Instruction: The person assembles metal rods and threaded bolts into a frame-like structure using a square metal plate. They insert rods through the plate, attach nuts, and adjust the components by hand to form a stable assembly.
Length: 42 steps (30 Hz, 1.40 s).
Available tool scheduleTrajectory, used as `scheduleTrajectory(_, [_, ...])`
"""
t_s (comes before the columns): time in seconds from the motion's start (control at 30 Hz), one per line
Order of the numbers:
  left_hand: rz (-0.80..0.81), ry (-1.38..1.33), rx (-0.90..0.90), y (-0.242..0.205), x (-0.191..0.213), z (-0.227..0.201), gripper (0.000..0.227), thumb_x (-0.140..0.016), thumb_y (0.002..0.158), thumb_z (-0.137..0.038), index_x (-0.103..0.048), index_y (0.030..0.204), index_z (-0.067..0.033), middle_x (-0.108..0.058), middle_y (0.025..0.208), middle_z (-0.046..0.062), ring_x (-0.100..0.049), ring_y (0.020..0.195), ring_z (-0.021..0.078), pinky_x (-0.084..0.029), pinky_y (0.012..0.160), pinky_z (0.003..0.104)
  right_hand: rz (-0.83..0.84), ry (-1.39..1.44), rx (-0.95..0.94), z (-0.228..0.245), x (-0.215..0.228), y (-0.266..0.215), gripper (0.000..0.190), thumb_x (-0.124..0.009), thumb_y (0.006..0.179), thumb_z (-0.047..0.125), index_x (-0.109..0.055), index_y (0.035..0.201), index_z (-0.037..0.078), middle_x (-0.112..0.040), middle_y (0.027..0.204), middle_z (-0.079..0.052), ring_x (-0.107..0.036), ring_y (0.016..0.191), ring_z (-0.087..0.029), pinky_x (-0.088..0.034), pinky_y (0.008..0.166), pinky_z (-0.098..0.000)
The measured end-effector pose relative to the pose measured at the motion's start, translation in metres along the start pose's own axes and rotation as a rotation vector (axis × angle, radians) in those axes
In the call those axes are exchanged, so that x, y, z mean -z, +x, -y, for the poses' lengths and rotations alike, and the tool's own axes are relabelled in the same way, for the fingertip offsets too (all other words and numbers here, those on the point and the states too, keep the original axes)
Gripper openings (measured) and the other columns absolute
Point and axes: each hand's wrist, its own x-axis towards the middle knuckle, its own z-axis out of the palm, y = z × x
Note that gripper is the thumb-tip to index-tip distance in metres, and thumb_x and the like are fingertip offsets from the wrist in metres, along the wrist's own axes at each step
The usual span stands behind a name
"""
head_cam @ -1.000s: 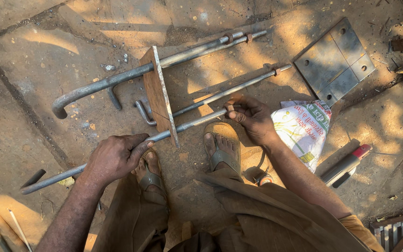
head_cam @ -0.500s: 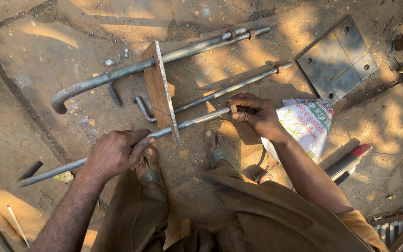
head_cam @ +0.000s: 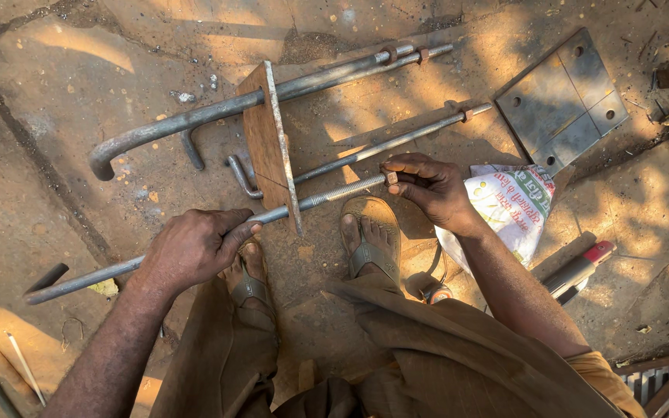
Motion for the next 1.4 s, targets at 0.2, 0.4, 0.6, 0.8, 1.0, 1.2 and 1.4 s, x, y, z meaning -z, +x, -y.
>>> scheduleTrajectory(0.2, [0.011, 0.02, 0.016, -0.001, 0.0, -0.001, 0.041, -0.057, 0.096, -0.049, -0.078, 0.114, -0.0193, -0.079, 0.08, 0.008, -0.077, 0.07, 0.0259, -0.061, 0.066, 0.044, 0.021, -0.251, 0.066, 0.011, -0.002, 0.001, 0.035, -0.077, 0.094, 0.017, -0.073, 0.126, 0.003, -0.072, 0.113, -0.009, -0.071, 0.105, -0.016, -0.061, 0.093, -0.0301])
scheduleTrajectory(0.4, [0.007, 0.039, -0.014, 0.0, -0.001, 0.002, 0.041, -0.057, 0.098, -0.049, -0.078, 0.114, -0.0188, -0.079, 0.077, 0.008, -0.077, 0.069, 0.024, -0.062, 0.066, 0.042, 0.042, -0.398, 0.086, 0.008, -0.005, 0.005, 0.039, -0.063, 0.103, 0.035, -0.07, 0.116, 0.0, -0.07, 0.102, -0.009, -0.069, 0.094, -0.016, -0.058, 0.081, -0.0312])
scheduleTrajectory(0.6, [0.0, 0.051, -0.019, 0.002, -0.004, 0.006, 0.038, -0.06, 0.096, -0.047, -0.078, 0.114, -0.0177, -0.079, 0.077, 0.008, -0.077, 0.069, 0.0232, -0.062, 0.065, 0.041, -0.126, -0.441, -0.243, -0.027, -0.015, 0.008, 0.065, -0.037, 0.111, 0.055, -0.062, 0.079, 0.005, -0.057, 0.068, -0.008, -0.054, 0.064, -0.017, -0.046, 0.061, -0.0335])
scheduleTrajectory(0.8, [-0.061, 0.036, -0.106, 0.002, -0.006, 0.008, 0.037, -0.061, 0.096, -0.044, -0.078, 0.113, -0.0152, -0.08, 0.084, 0.008, -0.077, 0.072, 0.0237, -0.062, 0.064, 0.041, -0.158, -0.524, -0.369, -0.022, -0.01, 0.008, 0.074, -0.013, 0.106, 0.059, -0.063, 0.087, 0.007, -0.056, 0.073, -0.004, -0.057, 0.072, -0.016, -0.048, 0.063, -0.0283])
scheduleTrajectory(1.0, [-0.055, 0.025, -0.101, 0.002, -0.006, 0.01, 0.038, -0.061, 0.097, -0.045, -0.078, 0.114, -0.0159, -0.08, 0.084, 0.009, -0.077, 0.073, 0.0247, -0.062, 0.065, 0.042, 0.112, -0.364, -0.043, 0.008, -0.015, -0.001, 0.065, -0.046, 0.102, 0.064, -0.056, 0.108, 0.0, -0.058, 0.093, -0.01, -0.06, 0.086, -0.024, -0.056, 0.075, -0.0428])
scheduleTrajectory(1.2, [0.045, 0.131, -0.032, 0.004, -0.005, 0.008, 0.044, -0.057, 0.097, -0.049, -0.074, 0.127, -0.0214, -0.079, 0.093, 0.006, -0.077, 0.067, 0.0224, -0.063, 0.057, 0.039, 0.003, -0.653, -0.47, 0.008, -0.018, 0.01, 0.068, -0.03, 0.115, 0.05, -0.063, 0.085, -0.002, -0.066, 0.08, -0.017, -0.069, 0.081, -0.027, -0.058, 0.08, -0.0416])
scheduleTrajectory(1.4, [-0.117, 0.075, -0.116, 0.004, -0.014, 0.011, 0.04, -0.06, 0.095, -0.05, -0.077, 0.114, -0.0184, -0.081, 0.091, 0.005, -0.076, 0.067, 0.0217, -0.061, 0.06, 0.04, -0.041, -0.672, 0.109, 0.011, -0.02, 0.0, 0.047, -0.044, 0.112, 0.038, -0.061, 0.096, -0.002, -0.063, 0.085, -0.02, -0.066, 0.079, -0.035, -0.051, 0.071, -0.0466])
